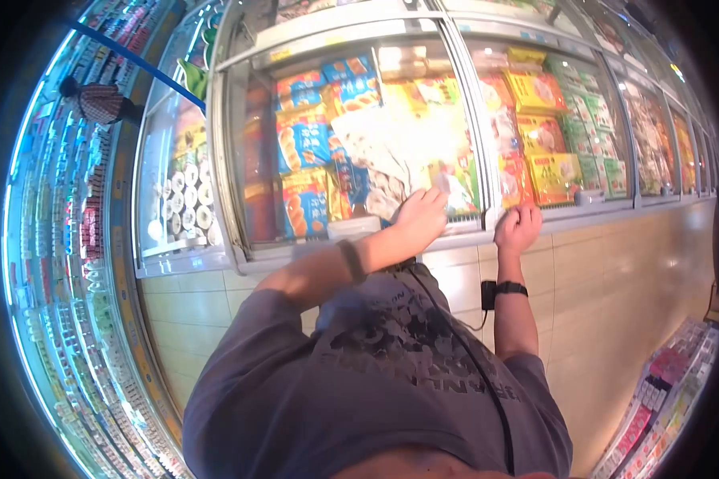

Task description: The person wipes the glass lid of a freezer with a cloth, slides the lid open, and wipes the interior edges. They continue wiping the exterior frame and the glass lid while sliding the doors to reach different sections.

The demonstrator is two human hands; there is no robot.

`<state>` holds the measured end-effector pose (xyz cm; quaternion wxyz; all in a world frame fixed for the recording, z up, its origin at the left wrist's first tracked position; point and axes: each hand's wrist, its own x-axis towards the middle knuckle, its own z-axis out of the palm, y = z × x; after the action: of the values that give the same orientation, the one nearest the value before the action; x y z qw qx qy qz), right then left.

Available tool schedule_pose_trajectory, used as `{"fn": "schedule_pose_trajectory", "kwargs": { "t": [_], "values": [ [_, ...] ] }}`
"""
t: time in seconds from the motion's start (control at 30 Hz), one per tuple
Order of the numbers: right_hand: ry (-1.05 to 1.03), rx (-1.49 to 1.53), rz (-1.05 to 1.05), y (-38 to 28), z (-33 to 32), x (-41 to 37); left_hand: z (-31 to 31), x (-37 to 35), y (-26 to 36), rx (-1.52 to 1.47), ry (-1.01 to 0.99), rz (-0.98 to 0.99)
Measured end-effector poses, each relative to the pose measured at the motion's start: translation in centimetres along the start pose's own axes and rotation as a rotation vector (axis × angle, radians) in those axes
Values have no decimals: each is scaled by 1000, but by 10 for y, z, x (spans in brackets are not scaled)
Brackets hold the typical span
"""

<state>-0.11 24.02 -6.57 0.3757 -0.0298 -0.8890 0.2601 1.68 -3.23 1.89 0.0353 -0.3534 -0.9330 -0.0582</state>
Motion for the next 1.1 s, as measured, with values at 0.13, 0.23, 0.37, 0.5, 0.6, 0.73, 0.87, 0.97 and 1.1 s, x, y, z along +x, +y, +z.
{"fn": "schedule_pose_trajectory", "kwargs": {
  "t": [0.13, 0.23, 0.37, 0.5, 0.6, 0.73, 0.87, 0.97, 1.1],
  "values": [
    [-19, 17, -1, -2, -2, 3, -16, -46, -33, 124, -31, 19],
    [-30, 30, 3, -6, -4, 3, -22, -51, -48, -115, 47, 37],
    [-24, 26, -15, -5, -5, 5, -13, -25, -54, -125, 57, 19],
    [-30, 13, 2, -7, -6, 6, 7, 26, -59, -109, 263, -26],
    [-42, 16, 6, -7, -5, 4, 16, 61, -49, -129, 307, -90],
    [-29, 20, 1, -5, -5, 3, 37, 57, -22, -120, 325, -115],
    [-111, -40, 39, 6, -2, -1, 50, 12, -1, -153, 185, 47],
    [-77, -80, 0, 13, 2, -4, 25, -22, -23, 29, 100, -69],
    [-30, -56, -19, 13, 5, 0, -6, -72, -50, 73, 73, -124]
  ]
}}
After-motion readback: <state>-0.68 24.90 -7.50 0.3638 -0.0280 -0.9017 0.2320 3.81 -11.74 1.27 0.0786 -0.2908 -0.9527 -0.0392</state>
